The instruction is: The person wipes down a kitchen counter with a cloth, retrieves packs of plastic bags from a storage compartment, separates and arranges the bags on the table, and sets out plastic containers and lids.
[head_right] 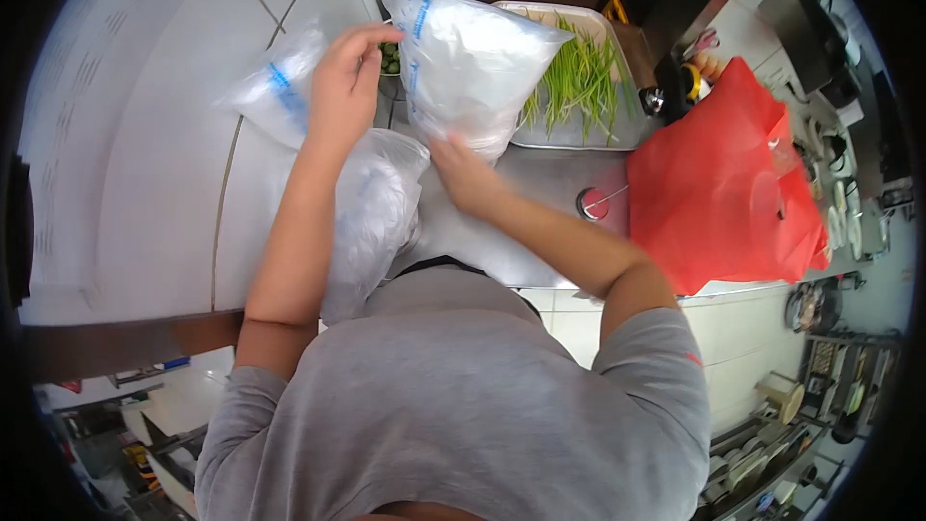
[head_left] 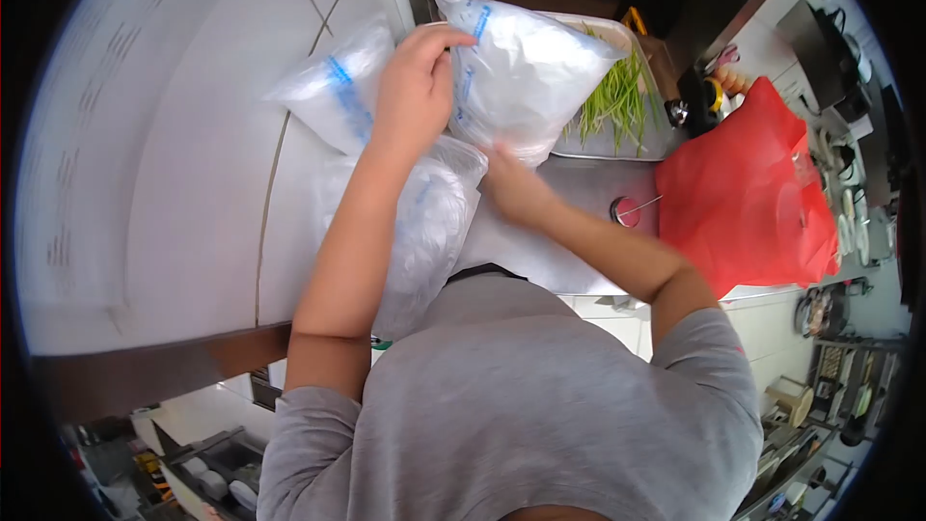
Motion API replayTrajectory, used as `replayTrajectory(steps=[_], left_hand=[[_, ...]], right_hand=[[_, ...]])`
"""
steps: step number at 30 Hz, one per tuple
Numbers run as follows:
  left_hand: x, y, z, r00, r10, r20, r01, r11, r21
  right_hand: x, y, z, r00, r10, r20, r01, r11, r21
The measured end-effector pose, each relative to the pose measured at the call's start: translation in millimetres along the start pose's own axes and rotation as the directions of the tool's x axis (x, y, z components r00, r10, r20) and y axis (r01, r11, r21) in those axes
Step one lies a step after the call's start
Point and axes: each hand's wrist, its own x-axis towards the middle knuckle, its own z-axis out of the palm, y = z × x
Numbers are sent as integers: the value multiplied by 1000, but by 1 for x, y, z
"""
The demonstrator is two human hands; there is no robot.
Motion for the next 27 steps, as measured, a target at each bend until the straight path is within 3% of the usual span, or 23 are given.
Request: replayTrajectory(steps=[1,2,3,6,7,8,9,10,11,12,15,17,19,20,21,23,25,27], left_hand=[[5,-2,-1,1000,-25,8,25,999,40],[10,-8,-1,999,46,-14,-45,997,66],[15,-19,3,993,114,-24,-111,989,102],[43,-32,25,937,349,-17,-327,893,310],[55,-33,34,901,433,-3,-397,830,392],[64,-37,42,950,243,198,-307,849,431],[77,-41,53,925,41,379,-234,845,480],[84,-42,61,828,-177,532,-175,819,546],[91,-20,53,755,-297,584,-148,791,594],[88,-19,56,775,-315,548,-110,786,608],[75,-26,61,787,-364,497,18,820,572],[68,-30,59,752,-396,527,138,876,462],[66,-43,57,749,-254,613,-61,893,445],[63,-46,58,735,-187,652,-154,890,429],[62,-40,58,750,-285,598,-14,896,445],[66,-23,53,742,-476,472,255,851,458],[61,-13,53,735,-490,468,251,839,484],[65,-21,56,715,-518,470,267,823,501]], right_hand=[[-15,-10,11,974,-116,196,76,976,203],[-30,-19,22,896,-226,381,55,910,410],[-41,-23,29,949,-151,277,-59,779,624],[-13,18,-53,973,-60,222,-76,827,557],[-6,35,-76,998,47,-37,-17,816,578],[2,54,-101,944,151,-292,48,814,578],[15,73,-140,802,380,-461,-27,794,608],[24,86,-166,577,572,-583,-80,750,656],[26,97,-170,446,637,-629,-69,725,686],[27,108,-170,303,691,-656,-54,700,712],[43,110,-155,75,755,-651,4,653,758],[66,96,-137,113,753,-649,-16,654,756],[74,74,-89,397,737,-548,-361,674,645],[70,59,-79,357,790,-498,-340,607,718],[66,45,-72,318,832,-454,-306,543,782],[40,4,-12,368,852,-372,-293,486,823],[6,-36,43,414,910,7,-288,124,949],[-15,-29,53,440,894,83,-310,65,949]])
